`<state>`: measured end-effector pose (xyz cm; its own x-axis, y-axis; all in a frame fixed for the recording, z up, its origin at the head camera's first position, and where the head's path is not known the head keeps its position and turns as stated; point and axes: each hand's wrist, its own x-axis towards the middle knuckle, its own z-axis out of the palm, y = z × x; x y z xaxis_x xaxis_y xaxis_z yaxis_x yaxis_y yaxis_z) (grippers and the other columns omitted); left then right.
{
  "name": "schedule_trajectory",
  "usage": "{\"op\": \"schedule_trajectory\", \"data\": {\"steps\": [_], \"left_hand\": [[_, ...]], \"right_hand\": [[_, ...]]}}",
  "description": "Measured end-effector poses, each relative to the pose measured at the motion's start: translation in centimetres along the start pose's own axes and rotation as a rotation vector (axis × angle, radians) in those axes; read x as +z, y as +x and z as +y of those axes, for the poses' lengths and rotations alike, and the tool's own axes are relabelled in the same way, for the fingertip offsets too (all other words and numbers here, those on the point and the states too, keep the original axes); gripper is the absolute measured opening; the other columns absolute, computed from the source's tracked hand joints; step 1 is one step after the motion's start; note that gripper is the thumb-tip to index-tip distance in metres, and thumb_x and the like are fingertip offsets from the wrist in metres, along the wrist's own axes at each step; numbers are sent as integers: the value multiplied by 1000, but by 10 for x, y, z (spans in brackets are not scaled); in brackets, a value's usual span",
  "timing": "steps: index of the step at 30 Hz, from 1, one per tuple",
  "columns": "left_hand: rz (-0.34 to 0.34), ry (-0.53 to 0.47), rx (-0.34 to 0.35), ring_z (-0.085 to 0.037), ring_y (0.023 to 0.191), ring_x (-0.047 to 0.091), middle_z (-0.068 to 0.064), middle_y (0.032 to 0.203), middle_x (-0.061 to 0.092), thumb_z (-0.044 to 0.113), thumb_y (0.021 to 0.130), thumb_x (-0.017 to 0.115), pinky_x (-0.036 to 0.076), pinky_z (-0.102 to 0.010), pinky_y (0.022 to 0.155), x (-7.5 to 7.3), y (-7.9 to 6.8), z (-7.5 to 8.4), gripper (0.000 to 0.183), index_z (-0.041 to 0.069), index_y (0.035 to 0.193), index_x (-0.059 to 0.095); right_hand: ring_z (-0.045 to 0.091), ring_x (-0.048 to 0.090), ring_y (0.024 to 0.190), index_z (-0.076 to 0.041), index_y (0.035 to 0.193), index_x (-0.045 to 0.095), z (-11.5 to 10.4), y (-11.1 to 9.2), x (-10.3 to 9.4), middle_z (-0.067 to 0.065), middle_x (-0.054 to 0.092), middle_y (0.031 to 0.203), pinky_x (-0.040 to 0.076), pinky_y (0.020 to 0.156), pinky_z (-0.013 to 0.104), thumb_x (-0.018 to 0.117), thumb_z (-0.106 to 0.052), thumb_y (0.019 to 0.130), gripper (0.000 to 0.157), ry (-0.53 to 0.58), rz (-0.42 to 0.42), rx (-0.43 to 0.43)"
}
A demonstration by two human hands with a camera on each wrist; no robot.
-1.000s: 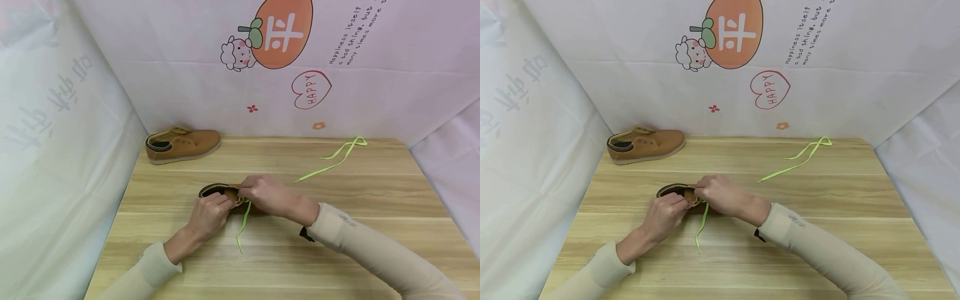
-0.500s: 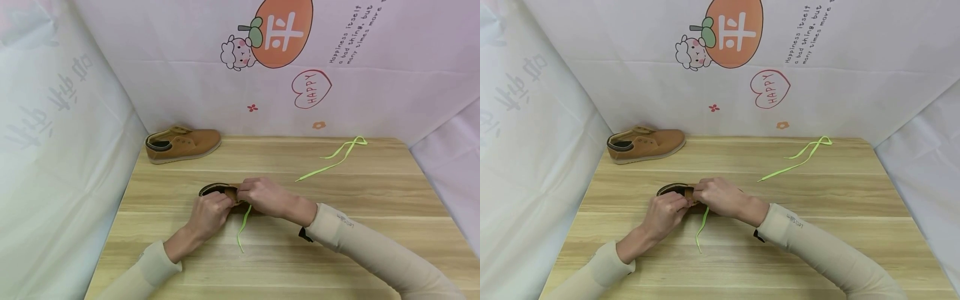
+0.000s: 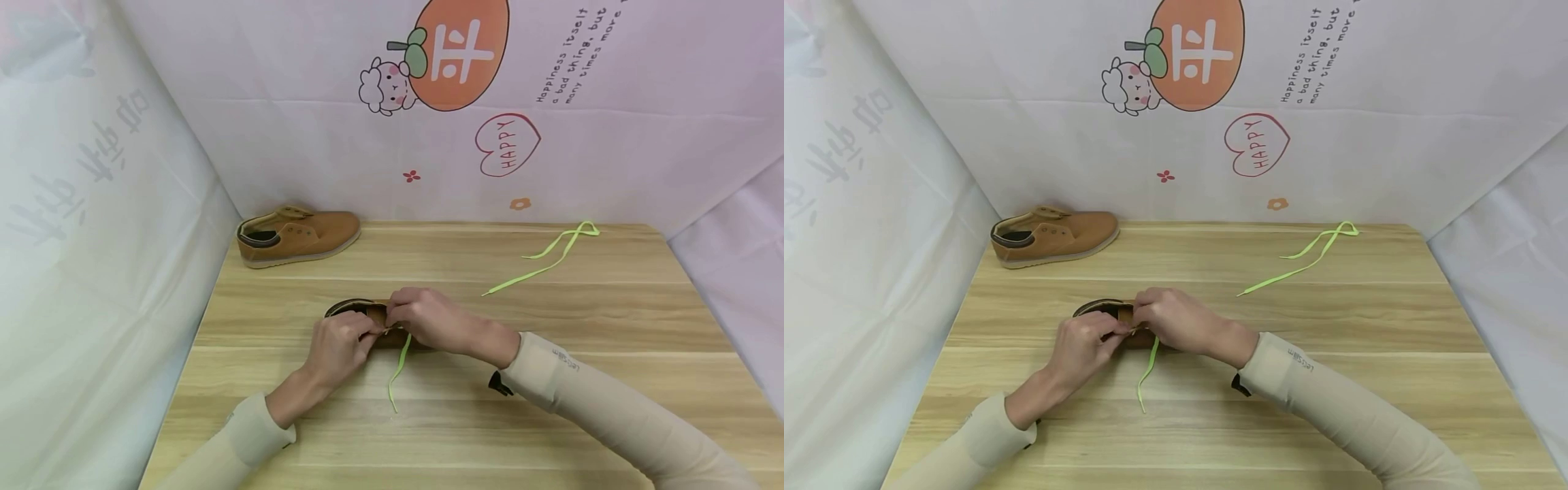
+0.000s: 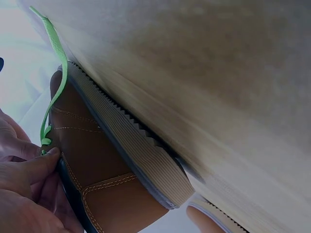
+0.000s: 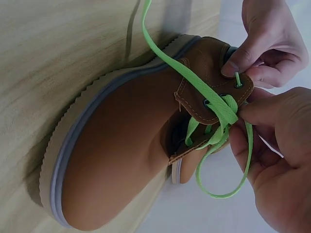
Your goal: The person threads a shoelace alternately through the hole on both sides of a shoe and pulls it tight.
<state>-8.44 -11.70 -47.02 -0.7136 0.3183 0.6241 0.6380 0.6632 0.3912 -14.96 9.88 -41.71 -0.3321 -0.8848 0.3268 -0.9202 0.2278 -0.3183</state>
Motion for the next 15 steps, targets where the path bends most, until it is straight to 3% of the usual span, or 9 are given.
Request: {"op": "schedule_trajectory", "data": {"steps": [6,15], "left_hand": [[-26,-41,-67,-13,75,75,2,80,78,3,78,93,60,-29,65,-1,0,-1,14,13,80,82],[-111,-104,-177,-15,84,78,1,90,81,8,86,88,62,-33,71,-5,4,-3,7,12,91,85]], "right_hand": [[15,72,96,-6,98,80,0,-1,0,1,75,99,59,87,28,71,14,90,23,78,-1,94],[14,73,95,-8,106,78,-1,-9,7,2,77,102,60,81,29,75,6,91,20,60,81,174]]}}
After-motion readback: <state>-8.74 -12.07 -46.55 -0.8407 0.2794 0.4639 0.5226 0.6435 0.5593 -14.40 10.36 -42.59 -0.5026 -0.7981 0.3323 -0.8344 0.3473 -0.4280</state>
